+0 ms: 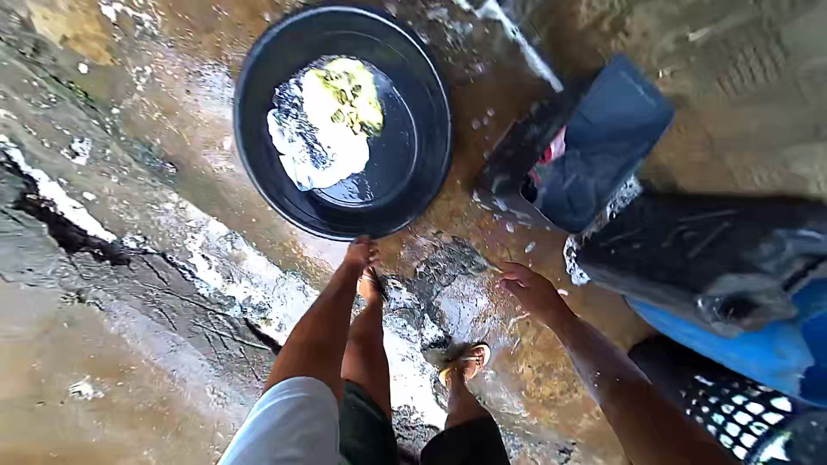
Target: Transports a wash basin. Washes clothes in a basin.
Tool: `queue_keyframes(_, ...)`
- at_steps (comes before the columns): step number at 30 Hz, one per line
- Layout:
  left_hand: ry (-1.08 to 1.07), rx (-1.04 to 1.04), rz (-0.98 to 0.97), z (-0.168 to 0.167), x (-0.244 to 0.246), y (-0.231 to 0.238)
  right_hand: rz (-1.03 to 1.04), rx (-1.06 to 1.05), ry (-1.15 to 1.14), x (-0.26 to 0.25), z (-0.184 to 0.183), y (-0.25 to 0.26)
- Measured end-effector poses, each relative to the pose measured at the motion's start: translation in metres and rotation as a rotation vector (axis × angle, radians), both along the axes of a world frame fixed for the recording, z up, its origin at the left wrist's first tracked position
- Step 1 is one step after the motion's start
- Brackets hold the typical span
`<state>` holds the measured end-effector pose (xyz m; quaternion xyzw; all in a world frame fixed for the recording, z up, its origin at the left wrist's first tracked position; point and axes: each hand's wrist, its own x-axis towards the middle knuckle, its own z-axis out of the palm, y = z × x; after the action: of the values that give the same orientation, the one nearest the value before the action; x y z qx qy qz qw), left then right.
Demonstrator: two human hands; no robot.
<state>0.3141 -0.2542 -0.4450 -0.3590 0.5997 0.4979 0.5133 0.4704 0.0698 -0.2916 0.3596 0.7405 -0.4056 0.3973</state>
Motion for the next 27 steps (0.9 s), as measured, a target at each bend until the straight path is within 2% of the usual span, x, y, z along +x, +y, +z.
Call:
queue_keyframes(3, 0.016, 0.02, -0.322, 0.022, -0.038, -0.019, 0.041, 0.034, 0.033, -0.046, 0.024, -0.009)
queue_keyframes(7, 0.288, -0.043, -0.648, 0.028, -0.09, -0.056, 0.215, 0.213, 0.074, -0.049, 0.052, 0.012)
queue_keyframes(12, 0.482, -0.15, -0.868, 0.017, -0.13, -0.055, 0.587, 0.469, 0.061, 0.0, 0.088, 0.07)
queue_keyframes(15, 0.613, -0.139, -0.944, 0.002, -0.145, -0.04, 0.723, 0.514, 0.082, -0.014, 0.084, 0.095)
queue_keyframes(18, 0.672, -0.154, -0.947, -0.005, -0.158, -0.028, 0.848, 0.472, 0.257, -0.087, 0.041, 0.104)
queue_keyframes(22, 0.767, -0.211, -0.986, -0.018, -0.181, -0.015, 1.011, 0.322, 0.481, -0.251, -0.066, 0.075)
queue_keyframes(27, 0.652, -0.246, -1.071, -0.045, -0.207, 0.016, 1.095, 0.16, 0.604, -0.387, -0.2, 0.005)
